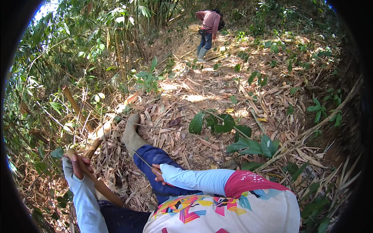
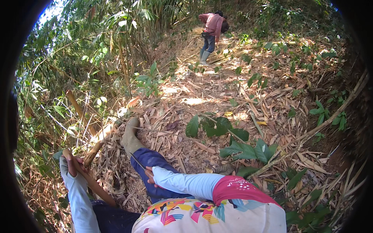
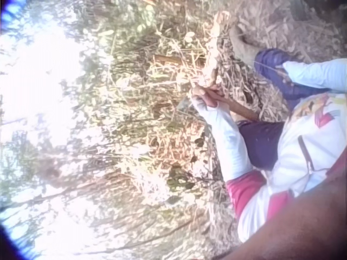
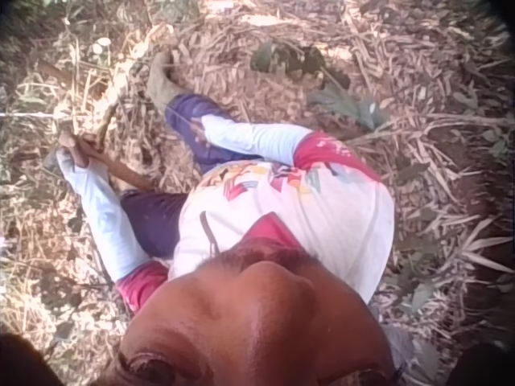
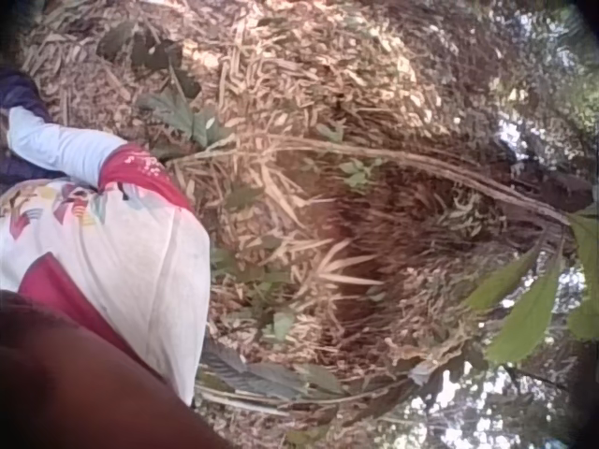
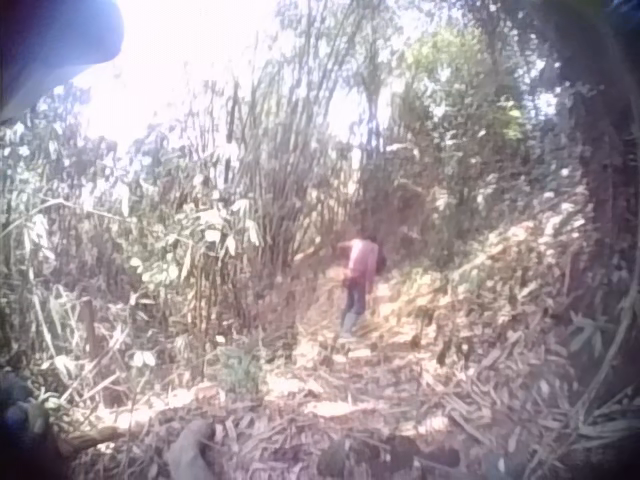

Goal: The person sits on the ground in a bamboo grove and uses a machete to split a long bamboo stalk lengthwise. They hold the stalk between their legs and repeatedly strike it with the blade to create a long, thin sliver. Another person is visible working in the background.

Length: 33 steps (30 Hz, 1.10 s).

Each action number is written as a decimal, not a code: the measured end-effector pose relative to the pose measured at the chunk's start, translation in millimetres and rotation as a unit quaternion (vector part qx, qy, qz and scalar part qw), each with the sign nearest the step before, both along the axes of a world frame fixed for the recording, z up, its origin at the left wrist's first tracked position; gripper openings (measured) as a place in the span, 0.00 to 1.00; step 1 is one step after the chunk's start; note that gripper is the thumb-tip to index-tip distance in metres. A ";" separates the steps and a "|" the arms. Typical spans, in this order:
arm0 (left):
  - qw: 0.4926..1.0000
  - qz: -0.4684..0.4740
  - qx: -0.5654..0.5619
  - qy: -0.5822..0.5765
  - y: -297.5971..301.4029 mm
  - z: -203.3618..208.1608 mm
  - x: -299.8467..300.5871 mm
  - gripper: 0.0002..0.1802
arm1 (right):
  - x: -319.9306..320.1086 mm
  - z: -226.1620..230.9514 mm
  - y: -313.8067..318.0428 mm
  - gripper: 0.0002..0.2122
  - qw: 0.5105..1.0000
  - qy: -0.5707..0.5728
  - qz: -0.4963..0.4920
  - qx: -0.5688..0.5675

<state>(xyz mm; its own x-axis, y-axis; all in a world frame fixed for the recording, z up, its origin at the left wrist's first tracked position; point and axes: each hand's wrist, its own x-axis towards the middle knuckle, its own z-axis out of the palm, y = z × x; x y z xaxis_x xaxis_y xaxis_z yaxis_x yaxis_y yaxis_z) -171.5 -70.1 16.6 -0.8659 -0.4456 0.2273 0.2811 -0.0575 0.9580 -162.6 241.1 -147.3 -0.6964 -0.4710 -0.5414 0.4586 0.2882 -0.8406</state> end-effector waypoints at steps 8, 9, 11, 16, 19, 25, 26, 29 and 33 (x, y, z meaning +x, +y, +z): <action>0.999 0.008 -0.035 0.014 0.0 0.2 -1.2 0.17 | -2.6 -0.8 -3.8 0.39 1.000 0.002 0.009 0.020; 0.999 0.007 -0.037 0.019 1.2 2.0 -0.9 0.17 | -3.3 -2.7 -3.8 0.39 1.000 0.005 0.005 0.018; 1.000 -0.001 -0.015 0.001 -1.7 -1.2 0.4 0.16 | -2.2 -3.6 -2.9 0.39 1.000 0.005 0.003 0.018; 1.000 -0.005 0.021 -0.021 1.2 5.0 5.2 0.14 | -2.3 1.5 -2.6 0.39 1.000 -0.001 0.008 0.014; 1.000 -0.005 0.003 0.007 2.3 5.6 5.4 0.13 | -3.0 3.3 -3.3 0.39 1.000 0.000 0.007 0.016; 0.992 -0.015 -0.123 0.026 -9.5 -2.2 2.5 0.11 | -1.7 5.3 -3.1 0.39 1.000 0.003 0.007 0.016; 0.991 -0.019 -0.131 0.023 -12.9 -4.7 3.5 0.11 | -2.2 5.6 -3.4 0.39 1.000 0.004 0.007 0.017; 0.992 -0.017 -0.127 0.011 -10.0 -1.7 7.2 0.11 | -2.2 4.3 -3.3 0.39 1.000 0.004 0.006 0.014; 0.987 0.018 -0.161 0.022 -0.9 0.0 10.5 0.13 | -1.8 -1.3 -2.8 0.40 1.000 0.001 0.002 0.001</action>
<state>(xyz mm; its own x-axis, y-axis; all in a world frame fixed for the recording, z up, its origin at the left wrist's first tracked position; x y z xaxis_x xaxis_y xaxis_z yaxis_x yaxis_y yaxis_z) -161.0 -70.9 16.6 -0.8370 -0.3734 0.4000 0.3201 0.2587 0.9114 -164.4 238.3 -148.6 -0.6959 -0.4721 -0.5411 0.4559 0.2918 -0.8408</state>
